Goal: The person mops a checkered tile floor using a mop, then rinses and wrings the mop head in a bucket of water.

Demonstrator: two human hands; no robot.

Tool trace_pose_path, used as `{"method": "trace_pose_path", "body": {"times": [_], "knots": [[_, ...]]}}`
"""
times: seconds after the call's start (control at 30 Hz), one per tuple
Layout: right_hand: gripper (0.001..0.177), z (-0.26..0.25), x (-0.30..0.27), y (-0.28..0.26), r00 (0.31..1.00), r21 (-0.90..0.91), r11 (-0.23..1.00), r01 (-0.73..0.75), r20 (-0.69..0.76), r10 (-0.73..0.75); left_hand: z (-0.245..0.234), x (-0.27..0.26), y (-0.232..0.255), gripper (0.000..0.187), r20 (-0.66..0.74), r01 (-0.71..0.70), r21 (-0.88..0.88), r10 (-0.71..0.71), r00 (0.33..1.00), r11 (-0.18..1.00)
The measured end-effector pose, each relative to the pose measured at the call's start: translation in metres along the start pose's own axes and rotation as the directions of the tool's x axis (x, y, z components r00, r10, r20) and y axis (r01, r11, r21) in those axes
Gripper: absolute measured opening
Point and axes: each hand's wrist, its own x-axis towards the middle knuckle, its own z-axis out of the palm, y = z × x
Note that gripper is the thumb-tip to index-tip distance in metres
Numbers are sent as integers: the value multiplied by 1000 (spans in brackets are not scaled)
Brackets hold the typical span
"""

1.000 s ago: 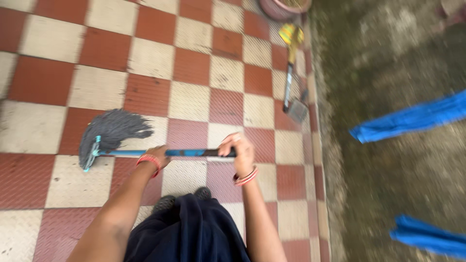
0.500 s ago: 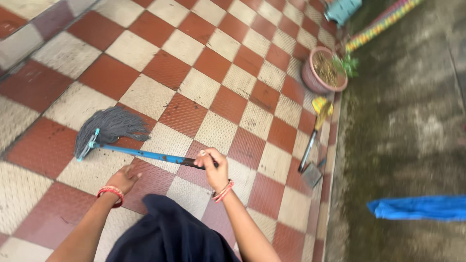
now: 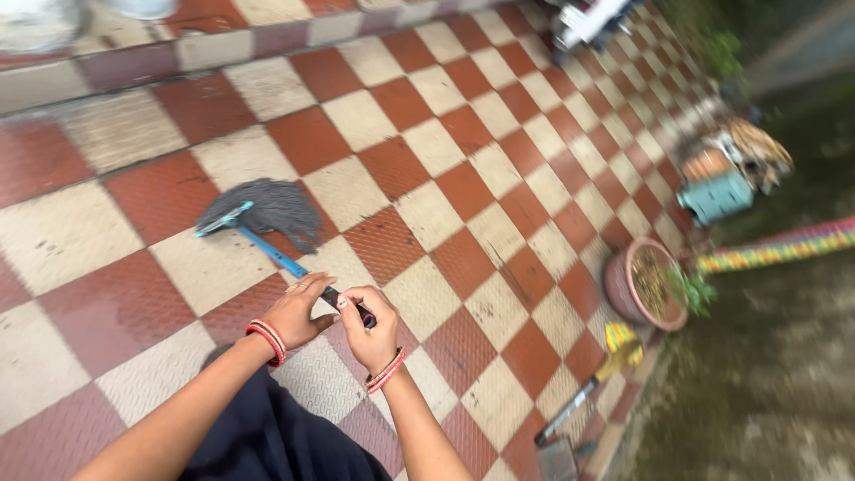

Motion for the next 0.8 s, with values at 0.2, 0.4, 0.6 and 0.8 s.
{"method": "trace_pose_path", "body": {"times": [0.2, 0.4, 0.6, 0.8], "knots": [[3, 44, 51, -19, 989, 142, 990, -18, 145, -3, -57, 1, -7, 68, -172, -78, -33, 71, 983, 996], [8, 118, 113, -42, 979, 195, 975, 111, 147, -141, -131, 14, -30, 32, -302, -26, -35, 14, 953, 999], [11, 195, 175, -55, 967, 247, 960, 131, 180, -178, -188, 33, -76, 33, -354, 47, -29, -54, 934, 998], [14, 247, 229, -51, 968, 291, 932, 215, 65, -243, -242, 50, -100, 59, -297, 79, -49, -90, 951, 996]]}}
